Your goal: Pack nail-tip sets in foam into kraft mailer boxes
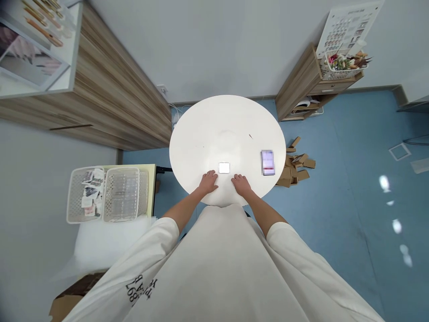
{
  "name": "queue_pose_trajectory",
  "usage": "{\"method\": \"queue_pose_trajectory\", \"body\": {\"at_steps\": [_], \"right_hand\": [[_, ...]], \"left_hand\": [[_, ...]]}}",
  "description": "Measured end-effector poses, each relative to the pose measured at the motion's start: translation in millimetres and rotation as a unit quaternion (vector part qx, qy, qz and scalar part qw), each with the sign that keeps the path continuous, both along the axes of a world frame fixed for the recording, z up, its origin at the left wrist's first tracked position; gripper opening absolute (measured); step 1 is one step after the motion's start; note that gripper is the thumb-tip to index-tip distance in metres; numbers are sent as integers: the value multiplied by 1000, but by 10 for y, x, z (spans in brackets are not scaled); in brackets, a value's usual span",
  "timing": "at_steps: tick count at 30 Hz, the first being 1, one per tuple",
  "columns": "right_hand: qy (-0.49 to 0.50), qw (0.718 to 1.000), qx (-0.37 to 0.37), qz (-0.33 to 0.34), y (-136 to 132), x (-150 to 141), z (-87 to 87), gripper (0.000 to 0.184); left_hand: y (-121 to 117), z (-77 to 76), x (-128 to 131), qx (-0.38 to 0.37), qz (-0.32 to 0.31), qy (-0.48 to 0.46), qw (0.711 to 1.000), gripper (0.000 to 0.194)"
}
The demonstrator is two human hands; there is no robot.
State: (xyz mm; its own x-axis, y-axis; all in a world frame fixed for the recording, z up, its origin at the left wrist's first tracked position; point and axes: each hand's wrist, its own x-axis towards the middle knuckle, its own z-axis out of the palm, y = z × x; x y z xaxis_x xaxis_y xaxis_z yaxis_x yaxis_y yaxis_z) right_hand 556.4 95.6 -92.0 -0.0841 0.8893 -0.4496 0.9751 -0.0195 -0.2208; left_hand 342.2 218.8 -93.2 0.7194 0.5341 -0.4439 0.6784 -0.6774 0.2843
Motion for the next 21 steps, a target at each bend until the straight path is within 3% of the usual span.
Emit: {"method": "queue_pose_trajectory", "body": {"at_steps": [5, 8, 11, 15, 17, 21], "right_hand": [[11, 998, 5, -55, 48, -31, -29, 27], [41, 991, 10, -126, 79, -3, -1, 24], [71, 988, 24, -133, 112, 75, 56, 24], [77, 992, 21, -102, 206, 188, 117, 38], [73, 991, 9, -111, 281, 229, 116, 33], [59, 984, -7, -166, 440, 279, 69, 30]], "left_hand": [[-69, 12, 9, -3, 8, -2, 1000, 55], [-70, 27, 20, 21, 9, -7, 1000, 37], [8, 55, 67, 30, 21, -16, 999, 20], [205, 130, 172, -13, 66, -6, 998, 26], [293, 194, 220, -28, 81, -5, 996, 28], [352, 373, 285, 54, 89, -60, 993, 36]]}}
